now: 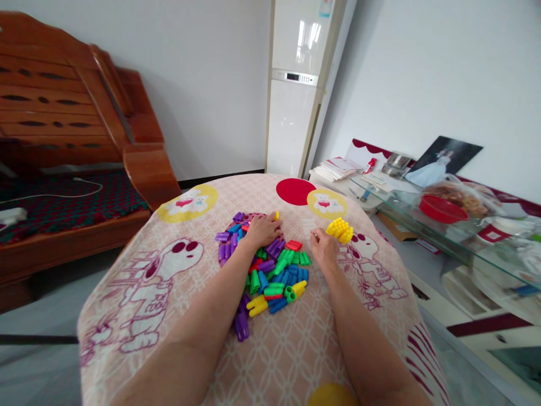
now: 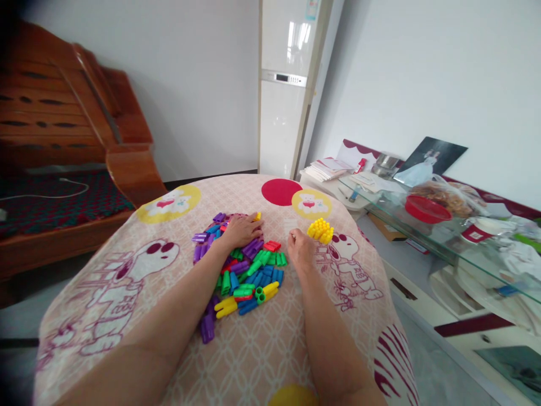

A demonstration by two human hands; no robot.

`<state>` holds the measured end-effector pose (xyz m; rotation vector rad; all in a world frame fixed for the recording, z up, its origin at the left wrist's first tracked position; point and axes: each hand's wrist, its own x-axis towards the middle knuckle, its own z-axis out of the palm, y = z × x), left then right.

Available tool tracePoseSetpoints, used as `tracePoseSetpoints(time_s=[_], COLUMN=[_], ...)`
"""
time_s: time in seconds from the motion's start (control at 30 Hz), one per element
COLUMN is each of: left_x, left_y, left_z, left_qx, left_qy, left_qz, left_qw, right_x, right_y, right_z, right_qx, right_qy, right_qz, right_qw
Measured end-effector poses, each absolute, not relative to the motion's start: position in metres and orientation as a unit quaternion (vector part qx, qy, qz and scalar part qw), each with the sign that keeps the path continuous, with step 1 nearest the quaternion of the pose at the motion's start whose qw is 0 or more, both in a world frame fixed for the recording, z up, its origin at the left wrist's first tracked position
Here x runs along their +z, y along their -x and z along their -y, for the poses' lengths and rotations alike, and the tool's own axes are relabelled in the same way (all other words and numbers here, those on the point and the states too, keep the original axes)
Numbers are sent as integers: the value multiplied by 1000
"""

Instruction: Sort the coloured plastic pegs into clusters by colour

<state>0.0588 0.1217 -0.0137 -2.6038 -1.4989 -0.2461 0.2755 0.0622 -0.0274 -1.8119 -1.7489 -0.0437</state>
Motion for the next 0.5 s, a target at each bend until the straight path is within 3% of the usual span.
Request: tracePoseSetpoints(time_s=[0.13,0.27,0.5], left_x=[-14,2,32], left_y=[-58,-55,-68], left_z=[-121,-116,-94], left_qx=[-123,-176,-246], left_qy=[835,844,855], left_qz=[534,504,320], left_qw=[59,-49,-326], right_x=[-29,-29,-23], right_y=[-274,-275,-276], right_z=[-61,-62,-61], right_qx=[-1,55,378], right_qy=[673,648,541], right_qz=[663,644,539], right_qw=[328,403,523])
